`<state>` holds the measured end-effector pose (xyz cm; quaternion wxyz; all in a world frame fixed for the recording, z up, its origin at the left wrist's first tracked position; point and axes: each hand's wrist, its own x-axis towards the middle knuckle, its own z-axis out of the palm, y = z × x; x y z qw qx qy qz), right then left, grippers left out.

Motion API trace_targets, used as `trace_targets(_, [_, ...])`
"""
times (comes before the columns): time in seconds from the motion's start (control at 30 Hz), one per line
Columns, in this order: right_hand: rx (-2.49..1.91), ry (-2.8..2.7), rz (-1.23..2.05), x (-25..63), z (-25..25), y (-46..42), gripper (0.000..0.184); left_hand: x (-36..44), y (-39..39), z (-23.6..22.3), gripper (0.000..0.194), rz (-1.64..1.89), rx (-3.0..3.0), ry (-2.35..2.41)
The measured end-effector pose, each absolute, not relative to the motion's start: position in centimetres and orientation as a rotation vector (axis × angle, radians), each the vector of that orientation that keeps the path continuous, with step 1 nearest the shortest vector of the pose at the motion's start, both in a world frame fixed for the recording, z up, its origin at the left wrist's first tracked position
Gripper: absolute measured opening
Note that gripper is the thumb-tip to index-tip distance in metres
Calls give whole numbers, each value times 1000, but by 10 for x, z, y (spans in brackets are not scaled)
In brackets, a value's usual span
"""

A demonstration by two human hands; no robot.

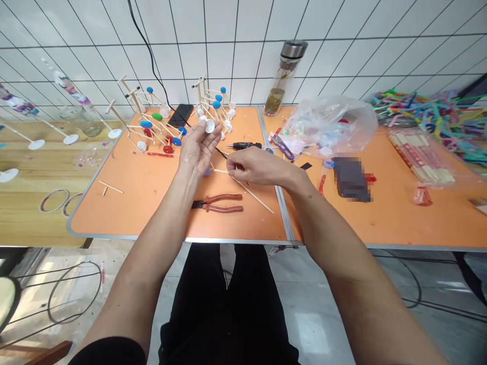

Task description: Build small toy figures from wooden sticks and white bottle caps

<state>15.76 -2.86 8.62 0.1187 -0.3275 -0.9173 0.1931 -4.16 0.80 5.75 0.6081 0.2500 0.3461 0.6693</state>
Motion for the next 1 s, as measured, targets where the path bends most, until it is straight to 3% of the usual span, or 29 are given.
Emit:
trace_targets(0.1, [-964, -2452, 653, 170, 91, -28, 9, -40, 5, 60, 11, 1527, 574, 792])
trace_targets(0.3, [-1075, -2190, 499, 164, 82, -26, 34, -34, 1, 58, 12, 1506, 583, 795])
trace_targets(0.6, [-1293, -2203, 45, 146, 59, -23, 31, -22, -3, 51, 11, 1440, 619, 834])
trace_targets(1.0, [-1505, -2199, -25, 140, 60, -31, 36, -15, -5, 47, 13, 1407, 622, 877])
